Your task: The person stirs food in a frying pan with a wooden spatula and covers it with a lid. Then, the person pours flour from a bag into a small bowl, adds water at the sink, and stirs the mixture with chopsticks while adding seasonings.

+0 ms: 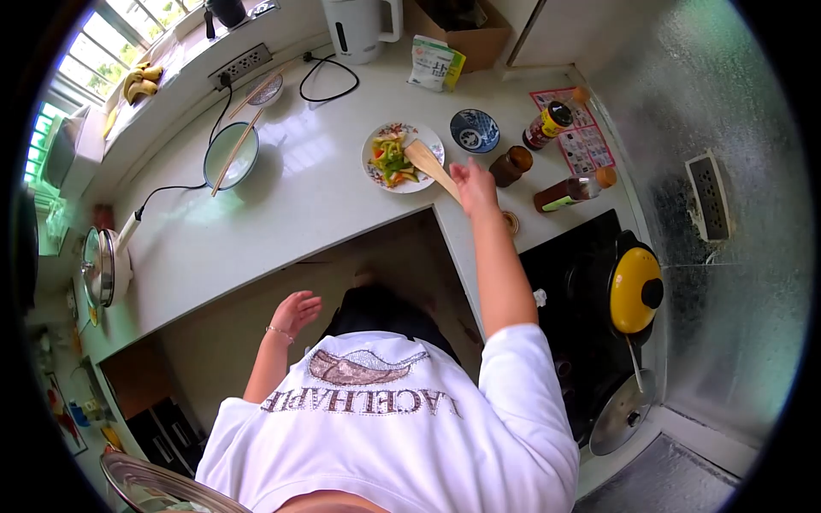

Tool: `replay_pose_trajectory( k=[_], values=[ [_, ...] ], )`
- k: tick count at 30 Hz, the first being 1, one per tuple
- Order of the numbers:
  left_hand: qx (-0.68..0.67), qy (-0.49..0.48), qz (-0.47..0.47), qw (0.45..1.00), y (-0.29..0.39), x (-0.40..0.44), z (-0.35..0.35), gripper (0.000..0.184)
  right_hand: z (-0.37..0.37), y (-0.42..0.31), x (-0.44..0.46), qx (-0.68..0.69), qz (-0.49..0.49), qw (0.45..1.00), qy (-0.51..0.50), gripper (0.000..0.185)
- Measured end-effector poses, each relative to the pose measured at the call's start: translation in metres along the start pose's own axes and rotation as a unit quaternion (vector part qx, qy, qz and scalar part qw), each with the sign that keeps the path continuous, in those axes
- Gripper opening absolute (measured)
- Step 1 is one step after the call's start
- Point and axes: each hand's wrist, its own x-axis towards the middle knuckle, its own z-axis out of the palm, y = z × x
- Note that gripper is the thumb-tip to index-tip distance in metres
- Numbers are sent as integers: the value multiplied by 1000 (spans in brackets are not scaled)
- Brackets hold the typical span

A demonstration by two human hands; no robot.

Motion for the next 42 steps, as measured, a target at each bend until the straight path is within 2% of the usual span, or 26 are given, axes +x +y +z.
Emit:
replay_pose_trajectory(
  k=[5, 10, 12, 14, 15, 16, 17, 19, 21, 22, 24, 27, 28, 30, 32, 34, 37, 42],
  values=[
    [-47, 20, 8, 999, 2, -4, -45, 33, 11, 6, 101, 31, -11, 979, 203, 32],
    [-37, 32, -40, 998, 27, 6, -85, 28, -7, 5, 143, 30, -15, 970, 239, 25],
    [56, 30, -50, 997, 47, 5, -95, 28, 5, 13, 137, 7, -53, 971, 232, 22],
    [78, 12, -60, 995, 65, 8, -107, 30, 37, 14, 106, -74, -135, 964, 215, 20],
    [138, -15, -67, 988, 79, 3, -107, 31, 54, 17, 84, -146, -162, 960, 173, 19],
    [200, -42, -76, 976, 90, -1, -107, 32, 73, 18, 59, -146, -161, 960, 176, 19],
    [202, -42, -79, 975, 99, -3, -106, 32, 96, 21, 30, -209, -174, 957, 100, 18],
    [234, -165, -18, 958, 115, -3, -97, 35, 146, 26, -32, -303, -184, 935, -15, 19],
    [205, -231, 56, 949, 135, -9, -77, 39, 180, 36, -90, -344, -171, 916, -119, 23],
    [180, -244, 112, 946, 146, -15, -64, 42, 194, 42, -115, -346, -168, 915, -124, 23],
    [119, -264, 208, 934, 170, -37, -40, 49, 220, 55, -163, -391, -139, 881, -228, 21],
    [14, -314, 307, 898, 184, -78, -19, 68, 240, 78, -220, -441, -112, 842, -289, 21],
    [-22, -328, 333, 884, 181, -91, -15, 75, 245, 85, -238, -429, -90, 848, -300, 21],
    [-50, -341, 377, 860, 167, -114, -14, 81, 242, 94, -264, -440, -85, 827, -339, 21],
    [-101, -308, 382, 866, 143, -137, -13, 80, 233, 102, -286, -442, -100, 813, -364, 20],
    [-132, -261, 431, 854, 121, -156, -11, 79, 222, 106, -305, -440, -120, 801, -388, 21],
    [-148, -254, 415, 861, 88, -178, -13, 77, 203, 108, -329, -425, -167, 779, -429, 24],
    [-134, -189, 425, 875, 48, -218, -10, 74, 175, 122, -351, -377, -174, 782, -466, 29]
  ],
)
